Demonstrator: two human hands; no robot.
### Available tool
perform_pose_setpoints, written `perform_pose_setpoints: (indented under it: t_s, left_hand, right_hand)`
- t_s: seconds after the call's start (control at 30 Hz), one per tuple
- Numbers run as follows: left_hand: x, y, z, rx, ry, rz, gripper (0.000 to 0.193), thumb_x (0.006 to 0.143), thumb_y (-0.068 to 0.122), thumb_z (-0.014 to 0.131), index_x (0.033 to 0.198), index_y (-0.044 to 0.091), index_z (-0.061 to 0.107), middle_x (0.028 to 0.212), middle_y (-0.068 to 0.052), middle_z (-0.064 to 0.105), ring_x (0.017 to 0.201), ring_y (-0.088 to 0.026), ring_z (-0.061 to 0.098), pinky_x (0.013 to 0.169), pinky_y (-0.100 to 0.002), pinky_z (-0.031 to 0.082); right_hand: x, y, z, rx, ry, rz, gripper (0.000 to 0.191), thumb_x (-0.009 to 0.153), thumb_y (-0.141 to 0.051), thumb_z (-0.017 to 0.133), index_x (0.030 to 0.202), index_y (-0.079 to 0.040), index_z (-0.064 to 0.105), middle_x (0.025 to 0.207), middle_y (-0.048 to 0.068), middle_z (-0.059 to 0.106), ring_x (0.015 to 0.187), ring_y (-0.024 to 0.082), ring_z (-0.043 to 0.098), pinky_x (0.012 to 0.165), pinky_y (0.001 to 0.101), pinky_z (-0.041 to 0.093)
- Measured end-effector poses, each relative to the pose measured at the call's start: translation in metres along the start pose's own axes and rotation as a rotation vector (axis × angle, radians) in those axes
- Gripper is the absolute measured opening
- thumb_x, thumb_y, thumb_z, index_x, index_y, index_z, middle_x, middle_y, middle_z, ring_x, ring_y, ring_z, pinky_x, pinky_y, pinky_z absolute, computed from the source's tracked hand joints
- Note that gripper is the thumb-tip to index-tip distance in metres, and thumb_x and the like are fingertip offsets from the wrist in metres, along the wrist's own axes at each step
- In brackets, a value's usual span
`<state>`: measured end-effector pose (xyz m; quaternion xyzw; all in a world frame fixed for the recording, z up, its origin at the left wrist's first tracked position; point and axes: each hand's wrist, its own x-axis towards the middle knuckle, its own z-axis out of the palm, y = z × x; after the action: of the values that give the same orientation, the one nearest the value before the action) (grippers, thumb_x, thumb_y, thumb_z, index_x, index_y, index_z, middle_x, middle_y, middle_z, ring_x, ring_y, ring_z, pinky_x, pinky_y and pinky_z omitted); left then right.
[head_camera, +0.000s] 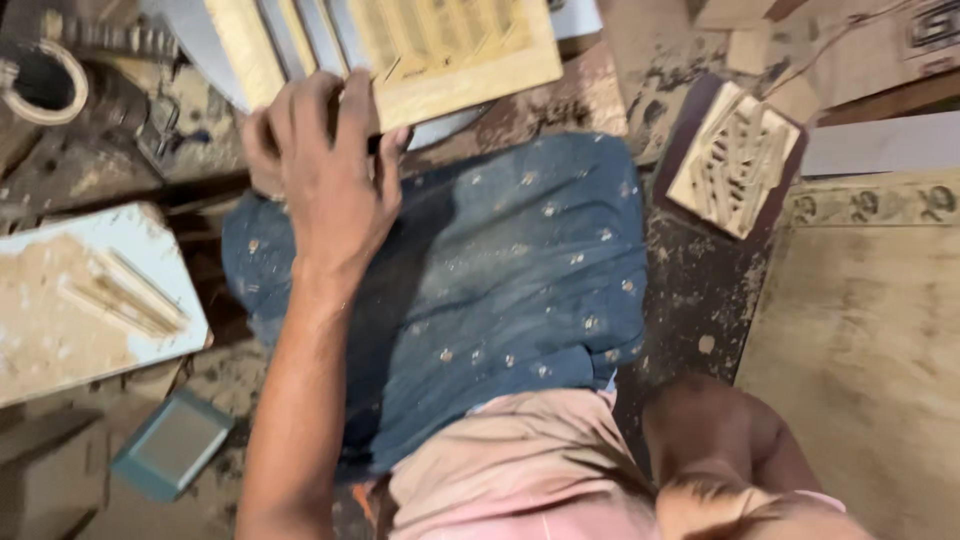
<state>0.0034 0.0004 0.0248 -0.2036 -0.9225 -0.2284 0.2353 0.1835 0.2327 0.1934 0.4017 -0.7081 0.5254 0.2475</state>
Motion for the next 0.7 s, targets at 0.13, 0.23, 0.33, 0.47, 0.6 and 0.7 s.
perform_pose_setpoints:
  t_s: [0.13, 0.23, 0.33, 0.47, 0.6, 0.7]
  left_hand:
    - [-0.002, 0.000, 0.001, -0.002, -0.013, -0.006, 0.048, 0.106, 0.028, 0.078, 0.143, 0.004, 0.059, 0.134, -0.014, 0.054, 0.136, -0.031, 0.047, 0.115, -0.052, 0.024]
    - [0.001, 0.000, 0.005, 0.023, 0.017, 0.010, 0.047, 0.106, 0.025, 0.077, 0.143, 0.004, 0.059, 0.135, -0.015, 0.054, 0.136, -0.030, 0.048, 0.114, -0.052, 0.023]
    - [0.008, 0.003, 0.002, 0.051, 0.035, 0.005, 0.044, 0.107, 0.023, 0.078, 0.143, 0.007, 0.060, 0.135, -0.012, 0.055, 0.136, -0.029, 0.048, 0.112, -0.051, 0.024]
    - [0.016, 0.020, -0.017, 0.050, 0.002, -0.077, 0.048, 0.099, 0.021, 0.079, 0.142, 0.007, 0.061, 0.134, -0.014, 0.056, 0.130, -0.031, 0.049, 0.107, -0.053, 0.024]
    - [0.021, 0.036, -0.031, 0.089, 0.025, -0.059, 0.053, 0.095, 0.026, 0.081, 0.139, 0.006, 0.060, 0.132, -0.015, 0.056, 0.127, -0.034, 0.048, 0.104, -0.056, 0.023]
    - [0.022, 0.025, -0.029, 0.156, 0.065, -0.013, 0.048, 0.095, 0.024, 0.081, 0.137, 0.010, 0.063, 0.132, -0.012, 0.057, 0.126, -0.031, 0.047, 0.104, -0.052, 0.024]
  right_hand:
    - [-0.005, 0.009, -0.006, -0.004, 0.067, -0.008, 0.029, 0.098, -0.019, 0.069, 0.118, 0.001, 0.062, 0.107, 0.009, 0.070, 0.091, 0.016, 0.069, 0.081, 0.0291, 0.060]
    - [-0.006, 0.009, -0.010, -0.015, 0.156, -0.040, 0.033, 0.099, -0.019, 0.069, 0.122, 0.002, 0.060, 0.110, 0.009, 0.068, 0.092, 0.014, 0.067, 0.082, 0.0281, 0.060]
    - [0.004, 0.031, -0.014, -0.067, 0.283, -0.028, 0.037, 0.100, -0.019, 0.070, 0.126, 0.003, 0.057, 0.113, 0.009, 0.067, 0.094, 0.013, 0.065, 0.082, 0.0271, 0.060]
    - [0.018, 0.131, -0.016, -0.201, 0.340, 0.545, 0.043, 0.101, -0.019, 0.072, 0.131, 0.004, 0.053, 0.117, 0.009, 0.065, 0.096, 0.011, 0.063, 0.083, 0.0258, 0.059]
    - [0.012, 0.238, -0.034, 0.183, 0.202, 1.096, 0.044, 0.105, -0.028, 0.063, 0.135, 0.002, 0.053, 0.110, 0.008, 0.069, 0.090, 0.014, 0.071, 0.071, 0.0302, 0.063]
    - [0.000, 0.275, -0.031, 0.788, 0.227, 1.217, 0.042, 0.110, -0.028, 0.057, 0.131, 0.007, 0.059, 0.102, 0.017, 0.072, 0.081, 0.021, 0.070, 0.072, 0.0356, 0.062]
